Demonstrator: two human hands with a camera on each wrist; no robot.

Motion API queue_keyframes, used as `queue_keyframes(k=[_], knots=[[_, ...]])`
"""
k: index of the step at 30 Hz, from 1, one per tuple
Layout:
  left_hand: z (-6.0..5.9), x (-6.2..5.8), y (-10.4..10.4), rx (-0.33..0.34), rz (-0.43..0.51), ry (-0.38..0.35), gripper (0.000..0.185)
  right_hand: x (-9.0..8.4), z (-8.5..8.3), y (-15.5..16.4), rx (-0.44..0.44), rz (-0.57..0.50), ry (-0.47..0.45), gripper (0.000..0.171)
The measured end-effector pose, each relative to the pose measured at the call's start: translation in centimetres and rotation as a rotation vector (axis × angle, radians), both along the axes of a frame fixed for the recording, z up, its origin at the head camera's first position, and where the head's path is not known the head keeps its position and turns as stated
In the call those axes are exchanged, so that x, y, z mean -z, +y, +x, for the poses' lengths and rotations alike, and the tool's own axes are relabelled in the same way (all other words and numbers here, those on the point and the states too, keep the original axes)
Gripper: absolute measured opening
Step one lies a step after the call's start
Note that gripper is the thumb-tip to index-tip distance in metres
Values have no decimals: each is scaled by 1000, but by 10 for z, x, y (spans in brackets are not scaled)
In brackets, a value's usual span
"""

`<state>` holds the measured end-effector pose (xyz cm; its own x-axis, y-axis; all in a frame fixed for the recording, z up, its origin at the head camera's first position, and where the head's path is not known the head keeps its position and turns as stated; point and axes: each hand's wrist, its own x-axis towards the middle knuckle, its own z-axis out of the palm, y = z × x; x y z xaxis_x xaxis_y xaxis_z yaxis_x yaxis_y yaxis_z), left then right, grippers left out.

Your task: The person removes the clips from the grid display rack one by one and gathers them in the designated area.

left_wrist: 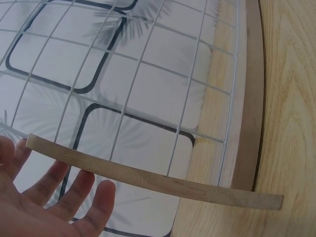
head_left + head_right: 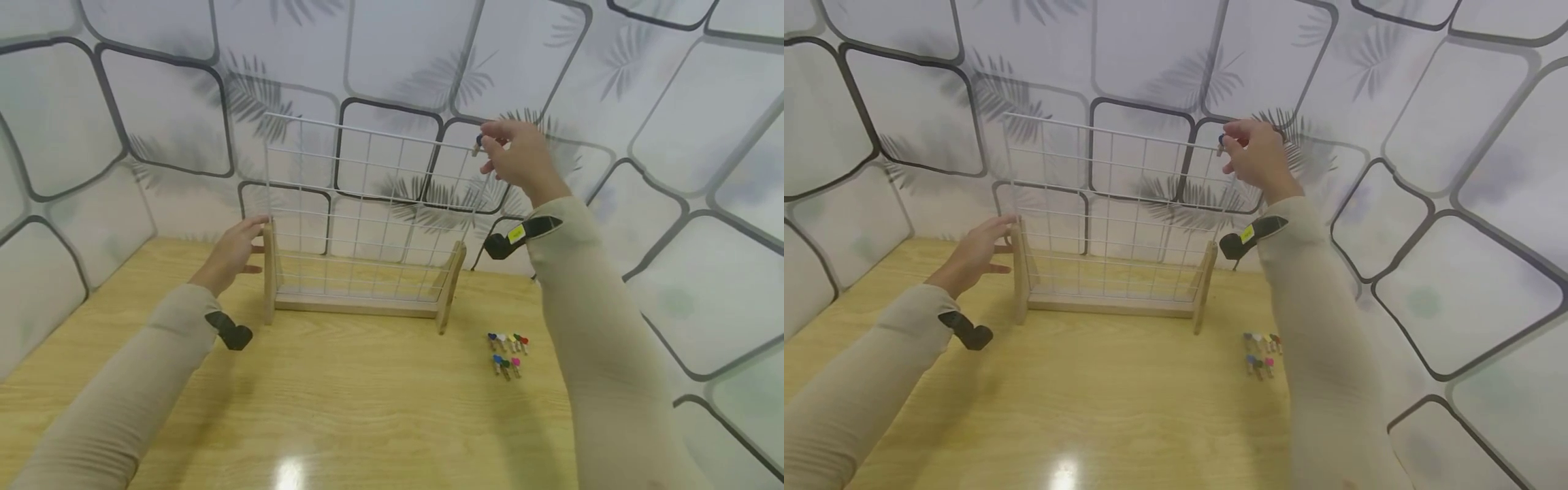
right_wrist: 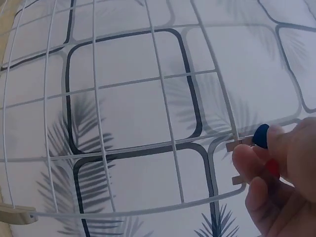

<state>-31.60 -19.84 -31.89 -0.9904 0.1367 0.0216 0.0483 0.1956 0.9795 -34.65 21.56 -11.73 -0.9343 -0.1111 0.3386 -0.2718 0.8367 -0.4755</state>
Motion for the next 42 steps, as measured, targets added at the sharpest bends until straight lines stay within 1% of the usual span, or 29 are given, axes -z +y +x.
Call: queue_keyframes(k=[2,4,7,10,11,14,15,17,19,21,22,25,30,33,37,42], knots=[[0,0,0,-4,0,2,52,-2,-1,-3,39,99,16,41],[1,0,0,-3,1,4,52,-2,-2,-6,58,162,44,38],[2,-1,1,-1,4,6,52,-1,-3,-8,69,173,84,31],[3,-1,2,-1,4,2,52,3,-5,-9,89,145,133,24],[3,-1,2,-3,2,2,51,5,-5,-9,90,119,154,23],[3,0,2,-5,-2,2,51,10,-7,-9,89,-32,231,21],[2,0,2,-5,-1,3,51,12,-6,-9,71,-107,245,21],[1,0,2,-7,4,4,51,14,-4,-9,10,-273,256,19],[1,0,2,-8,8,5,50,16,0,-9,-57,-393,237,17],[1,-1,2,-7,12,5,50,21,6,-7,-136,-510,177,17],[1,-1,2,-8,12,4,50,24,10,-5,-167,-538,152,19],[2,-1,2,-7,8,0,51,38,21,2,-226,-599,81,23],[1,-1,1,-9,-2,2,51,70,34,17,-271,-629,52,22],[1,0,0,-7,-4,7,51,91,41,29,-266,-636,27,22],[1,0,0,-3,-1,9,52,120,51,47,-237,-624,-6,26],[1,0,1,-3,-5,7,51,158,61,72,-217,-625,-38,24]])
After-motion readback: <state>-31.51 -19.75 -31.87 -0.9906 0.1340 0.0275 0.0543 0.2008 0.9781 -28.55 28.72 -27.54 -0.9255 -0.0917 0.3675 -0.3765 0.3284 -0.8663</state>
